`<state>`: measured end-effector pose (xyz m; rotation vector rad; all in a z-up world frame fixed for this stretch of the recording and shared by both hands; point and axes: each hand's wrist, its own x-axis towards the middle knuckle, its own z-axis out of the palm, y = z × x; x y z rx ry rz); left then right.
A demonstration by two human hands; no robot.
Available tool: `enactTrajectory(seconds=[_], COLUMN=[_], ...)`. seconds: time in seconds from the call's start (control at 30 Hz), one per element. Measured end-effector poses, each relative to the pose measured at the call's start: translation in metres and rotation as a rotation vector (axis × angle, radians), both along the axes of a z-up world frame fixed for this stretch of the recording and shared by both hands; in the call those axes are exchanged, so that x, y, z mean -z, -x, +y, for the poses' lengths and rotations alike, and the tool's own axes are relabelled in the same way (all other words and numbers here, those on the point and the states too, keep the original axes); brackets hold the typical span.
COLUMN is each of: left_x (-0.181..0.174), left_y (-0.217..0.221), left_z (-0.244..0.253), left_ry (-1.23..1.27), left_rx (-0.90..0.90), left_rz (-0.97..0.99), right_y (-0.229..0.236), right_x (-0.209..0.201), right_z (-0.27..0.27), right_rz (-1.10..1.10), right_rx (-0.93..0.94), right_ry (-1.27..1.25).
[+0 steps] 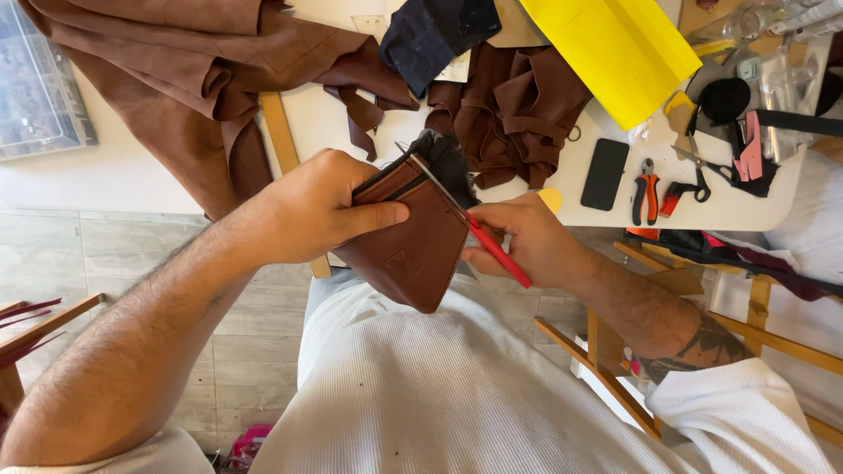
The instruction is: The person cuts leather components with scissors and assembles a leather waist bag, including the fine manipulation of installing a zipper slider.
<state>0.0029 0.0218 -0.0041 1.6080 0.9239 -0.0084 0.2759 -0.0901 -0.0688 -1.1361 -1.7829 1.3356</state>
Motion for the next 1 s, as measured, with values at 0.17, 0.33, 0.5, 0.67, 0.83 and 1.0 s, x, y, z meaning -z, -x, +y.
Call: enactTrajectory(seconds=[0.17,0.33,0.5,0.67,0.83,1.0], left_x=[0.000,-0.008,0.006,0.019,0.023,0.019], left_y=[-0.002,-0.006,-0.010,-0.016,-0.016,-0.016], left_z=[0.000,0.001,-0.004,-0.011,-0.014,-0.015], left_ry=[0.003,-0.129,-0.249,-0.193,-0.177,-0.138], left_rx=[-0.002,-0.015,-0.020,-0.005,-0.025,-0.024], left_rz=[-0.031,-0.111,-0.208,-0.246,-0.300,-0.344], right_y=[0.002,0.005,0.005,0.020,0.021,0.019], right_x=[0.004,0.006,0.007,-0.011,-0.004,0.010], right_z=[-0.001,-0.003,0.000,0.006,0.000,-0.009], right_rz=[0.013,0.056,0.081,0.103,0.074,0.092], right_rx=[0.023,0.039,0.005,0.021,0.045,0.078], right_ry=[-0.025,-0.021,0.013,-0.060,-0.094,-0.093])
